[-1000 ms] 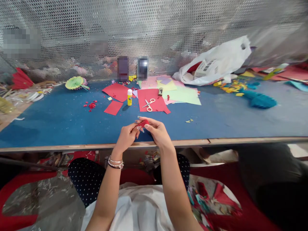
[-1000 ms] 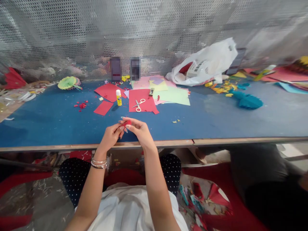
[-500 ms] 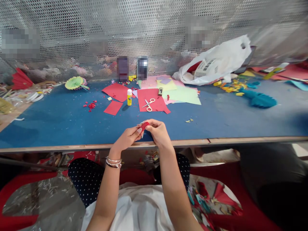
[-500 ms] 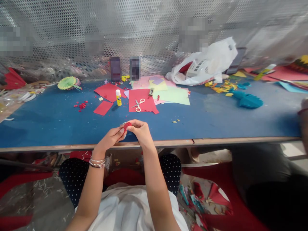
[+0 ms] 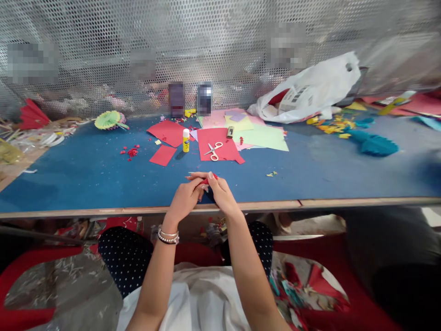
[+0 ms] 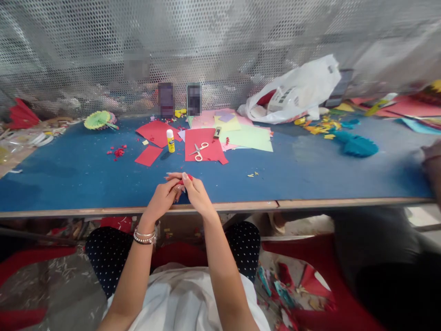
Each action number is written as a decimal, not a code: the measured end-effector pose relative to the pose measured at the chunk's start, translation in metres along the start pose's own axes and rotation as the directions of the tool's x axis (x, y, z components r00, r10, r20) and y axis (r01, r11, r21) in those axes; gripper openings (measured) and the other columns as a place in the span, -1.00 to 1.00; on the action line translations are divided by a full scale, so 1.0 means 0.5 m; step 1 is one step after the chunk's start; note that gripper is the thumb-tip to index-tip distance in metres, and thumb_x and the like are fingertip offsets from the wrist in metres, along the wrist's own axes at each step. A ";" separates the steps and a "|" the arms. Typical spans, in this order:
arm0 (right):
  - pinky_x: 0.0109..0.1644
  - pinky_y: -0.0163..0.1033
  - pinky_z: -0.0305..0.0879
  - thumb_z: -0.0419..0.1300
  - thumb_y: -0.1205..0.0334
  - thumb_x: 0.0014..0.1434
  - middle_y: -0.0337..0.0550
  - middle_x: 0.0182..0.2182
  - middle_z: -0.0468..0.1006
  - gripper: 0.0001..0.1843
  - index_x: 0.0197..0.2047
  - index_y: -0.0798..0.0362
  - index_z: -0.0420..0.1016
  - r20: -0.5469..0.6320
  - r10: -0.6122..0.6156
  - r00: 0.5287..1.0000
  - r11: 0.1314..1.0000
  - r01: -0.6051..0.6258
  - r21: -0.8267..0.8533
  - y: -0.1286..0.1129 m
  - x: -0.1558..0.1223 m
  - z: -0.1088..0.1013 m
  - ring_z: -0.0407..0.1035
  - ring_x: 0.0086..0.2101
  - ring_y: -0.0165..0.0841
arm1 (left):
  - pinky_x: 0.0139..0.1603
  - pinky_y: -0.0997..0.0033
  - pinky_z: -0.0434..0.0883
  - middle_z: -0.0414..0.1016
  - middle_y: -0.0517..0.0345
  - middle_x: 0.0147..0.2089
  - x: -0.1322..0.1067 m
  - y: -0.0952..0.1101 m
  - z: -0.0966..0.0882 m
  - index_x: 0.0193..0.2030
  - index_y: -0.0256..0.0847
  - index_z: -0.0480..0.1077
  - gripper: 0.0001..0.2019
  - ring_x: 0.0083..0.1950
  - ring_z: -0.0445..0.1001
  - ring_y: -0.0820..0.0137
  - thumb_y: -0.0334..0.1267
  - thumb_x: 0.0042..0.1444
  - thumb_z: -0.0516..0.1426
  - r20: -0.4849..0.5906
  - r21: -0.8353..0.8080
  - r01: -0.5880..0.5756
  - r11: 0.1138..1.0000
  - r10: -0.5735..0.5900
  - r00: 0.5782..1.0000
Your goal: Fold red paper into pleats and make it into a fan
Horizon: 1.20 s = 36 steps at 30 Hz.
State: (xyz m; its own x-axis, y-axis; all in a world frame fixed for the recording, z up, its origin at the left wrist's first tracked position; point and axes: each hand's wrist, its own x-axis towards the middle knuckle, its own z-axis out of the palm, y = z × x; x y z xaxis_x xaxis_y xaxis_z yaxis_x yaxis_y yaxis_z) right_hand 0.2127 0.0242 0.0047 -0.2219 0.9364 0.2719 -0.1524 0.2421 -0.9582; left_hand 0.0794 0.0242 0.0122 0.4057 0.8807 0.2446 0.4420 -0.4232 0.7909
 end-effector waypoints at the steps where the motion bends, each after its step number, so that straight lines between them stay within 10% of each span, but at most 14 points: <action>1: -0.44 -0.28 0.38 -0.10 -0.15 0.27 -0.14 -0.23 0.60 -0.48 -0.11 0.01 0.53 -0.021 -0.003 1.000 1.000 0.003 -0.009 0.001 0.000 0.000 0.35 -0.57 -0.47 | -0.41 0.52 0.21 0.36 0.26 -0.55 0.000 0.001 0.000 -0.19 -0.23 0.42 -0.70 -0.52 0.30 0.51 -0.15 0.29 -0.09 0.001 0.009 -0.005 1.000 0.005 1.000; 8: -0.59 -0.30 0.28 -0.02 -0.16 0.24 -0.12 -0.25 0.62 -0.54 -0.17 0.01 0.53 -0.122 -0.046 0.992 0.993 0.058 0.101 0.016 0.003 -0.009 0.29 -0.66 -0.49 | -0.21 0.46 0.36 0.53 0.14 -0.42 0.007 0.002 -0.002 -0.29 -0.25 0.48 -0.63 -0.37 0.47 0.42 -0.08 0.27 -0.05 0.055 -0.117 -0.001 0.993 0.007 0.998; 14: -0.52 -0.35 0.30 0.10 -0.15 0.17 -0.10 -0.25 0.62 -0.60 -0.18 -0.01 0.47 -0.231 0.028 0.972 0.939 0.054 0.340 0.021 0.007 0.006 0.49 -0.30 -0.31 | -0.11 0.38 0.39 0.59 0.08 -0.27 0.010 -0.015 0.006 0.01 -0.17 0.45 -0.71 -0.23 0.52 0.32 -0.30 0.23 0.01 -0.099 0.019 0.033 0.999 -0.031 0.995; 21: -0.70 -0.42 0.07 0.24 -0.17 0.03 -0.24 -0.53 0.55 -0.61 -0.36 0.01 0.38 -0.405 0.156 0.901 0.877 0.062 0.477 0.028 0.019 0.024 0.30 -0.64 -0.48 | 0.04 0.32 0.39 0.53 0.03 -0.05 0.009 -0.020 0.014 0.06 -0.11 0.42 -0.68 -0.03 0.48 0.30 -0.37 0.21 0.01 -0.134 0.058 -0.068 0.996 0.075 0.988; 30: -0.71 -0.43 0.06 0.22 -0.18 0.04 -0.30 -0.56 0.51 -0.61 -0.38 0.00 0.37 -0.351 0.146 0.925 0.896 0.027 0.443 0.032 0.016 0.018 0.20 -0.70 -0.54 | 0.06 0.32 0.37 0.49 0.04 0.04 -0.001 -0.018 0.011 0.10 -0.12 0.39 -0.68 0.02 0.47 0.31 -0.32 0.24 -0.01 -0.111 -0.047 -0.086 0.995 0.081 0.991; 36: -0.47 -0.34 0.35 0.16 -0.15 0.11 -0.09 -0.18 0.59 -0.59 -0.13 -0.02 0.42 -0.306 0.047 0.951 0.908 0.086 0.409 0.020 0.016 0.030 0.50 -0.23 -0.29 | -0.15 0.34 0.40 0.58 0.08 -0.34 0.002 -0.009 -0.004 -0.16 -0.26 0.43 -0.68 -0.27 0.52 0.30 -0.11 0.27 -0.06 -0.099 -0.203 0.058 0.977 -0.079 0.992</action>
State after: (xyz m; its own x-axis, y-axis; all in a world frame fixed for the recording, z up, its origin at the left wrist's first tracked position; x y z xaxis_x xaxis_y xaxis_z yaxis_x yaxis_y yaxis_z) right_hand 0.1947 0.0304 -0.0011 0.0761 0.9796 0.1862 -0.5516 0.1969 -0.8105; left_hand 0.0760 0.0273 0.0101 0.2883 0.9282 0.2351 0.2929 -0.3193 0.9013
